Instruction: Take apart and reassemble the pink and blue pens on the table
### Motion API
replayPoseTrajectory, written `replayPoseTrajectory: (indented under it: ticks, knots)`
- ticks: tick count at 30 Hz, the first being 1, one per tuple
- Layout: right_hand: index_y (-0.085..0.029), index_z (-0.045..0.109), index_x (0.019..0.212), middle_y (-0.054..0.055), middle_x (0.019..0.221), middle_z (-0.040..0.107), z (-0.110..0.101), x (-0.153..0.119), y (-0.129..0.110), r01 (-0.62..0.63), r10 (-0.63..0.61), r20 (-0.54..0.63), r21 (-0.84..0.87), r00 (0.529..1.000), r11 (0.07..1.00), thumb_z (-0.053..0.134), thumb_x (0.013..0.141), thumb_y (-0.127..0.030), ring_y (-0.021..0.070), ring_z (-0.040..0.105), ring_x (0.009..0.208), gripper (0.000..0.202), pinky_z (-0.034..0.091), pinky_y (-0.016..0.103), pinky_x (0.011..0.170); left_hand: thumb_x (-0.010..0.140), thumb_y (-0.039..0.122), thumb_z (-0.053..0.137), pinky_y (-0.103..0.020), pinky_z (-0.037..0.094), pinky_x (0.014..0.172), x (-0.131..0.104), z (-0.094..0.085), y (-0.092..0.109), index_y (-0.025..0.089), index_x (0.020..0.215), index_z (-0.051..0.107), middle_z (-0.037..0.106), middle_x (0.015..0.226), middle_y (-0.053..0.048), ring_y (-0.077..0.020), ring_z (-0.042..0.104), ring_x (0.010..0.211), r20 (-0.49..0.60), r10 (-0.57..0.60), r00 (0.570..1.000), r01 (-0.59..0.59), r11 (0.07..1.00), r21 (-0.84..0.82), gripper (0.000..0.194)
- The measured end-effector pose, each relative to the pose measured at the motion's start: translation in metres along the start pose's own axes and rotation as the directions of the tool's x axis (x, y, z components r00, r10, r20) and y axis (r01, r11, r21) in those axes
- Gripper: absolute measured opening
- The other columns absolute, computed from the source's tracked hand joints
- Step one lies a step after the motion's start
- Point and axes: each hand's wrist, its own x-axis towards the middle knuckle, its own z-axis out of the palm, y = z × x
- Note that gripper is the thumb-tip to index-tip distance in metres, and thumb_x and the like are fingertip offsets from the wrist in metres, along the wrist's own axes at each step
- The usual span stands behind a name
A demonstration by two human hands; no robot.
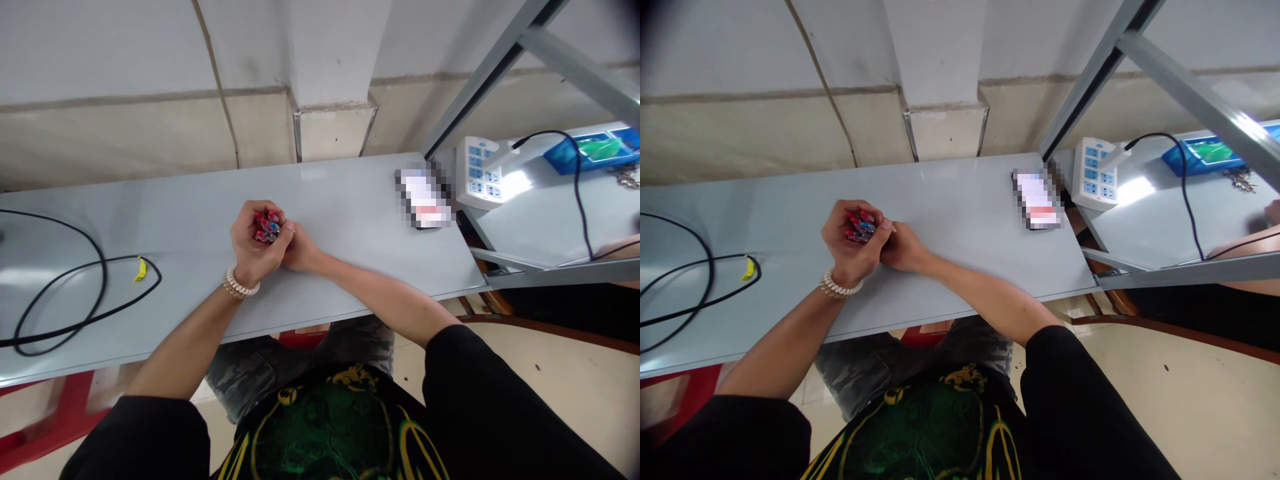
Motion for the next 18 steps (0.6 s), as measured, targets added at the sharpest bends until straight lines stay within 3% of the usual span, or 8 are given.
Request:
replayPoseTrajectory:
  ticks: [4,9,14,18]
  knots:
    - [-0.023,0.065,0.132,0.01,0.132,0.078,0.005,0.002,0.006,0.043,-0.039,-0.032,0.144,0.999,0.989,0.085,0.084,-0.032,0.0297,0.075,0.123,0.052,0.064,0.05,0.112,0.094,0.045,0.078,-0.037,0.059,0.067,0.002,-0.002,0.005,0.026,0.105,0.06,0.07,0.082,0.0,-0.0186,0.07,0.07,0.032,0.049,0.998,-0.049,0.999,-0.019,0.028]
    - [-0.022,0.063,0.132,0.013,0.139,0.076,0.008,0.001,0.006,0.035,-0.03,-0.03,0.17,0.999,0.985,0.083,0.087,-0.033,0.0307,0.073,0.129,0.05,0.064,0.051,0.113,0.095,0.055,0.078,-0.037,0.059,0.066,0.002,-0.003,0.006,0.026,0.105,0.062,0.071,0.083,-0.001,-0.0188,0.07,0.069,0.05,0.047,0.998,-0.047,0.999,-0.016,0.035]
    - [-0.022,0.07,0.113,0.008,0.114,0.081,0.0,-0.002,-0.01,-0.016,0.02,-0.035,0.088,0.999,0.996,0.082,0.084,-0.032,0.029,0.076,0.112,0.033,0.066,0.046,0.1,0.098,0.063,0.074,-0.036,0.059,0.065,0.0,-0.002,0.001,0.026,0.105,0.062,0.071,0.082,-0.001,-0.0188,0.07,0.068,0.05,0.022,0.998,-0.017,0.995,-0.1,0.039]
    - [-0.023,0.071,0.099,0.003,0.094,0.079,-0.002,0.0,-0.017,-0.074,0.075,-0.027,0.034,0.997,0.997,0.083,0.078,-0.027,0.0257,0.075,0.094,0.024,0.063,0.04,0.084,0.106,0.074,0.055,-0.037,0.059,0.064,-0.001,-0.003,-0.005,0.027,0.103,0.064,0.069,0.079,-0.001,-0.0199,0.071,0.067,0.048,-0.006,0.999,0.016,0.978,-0.209,0.047]
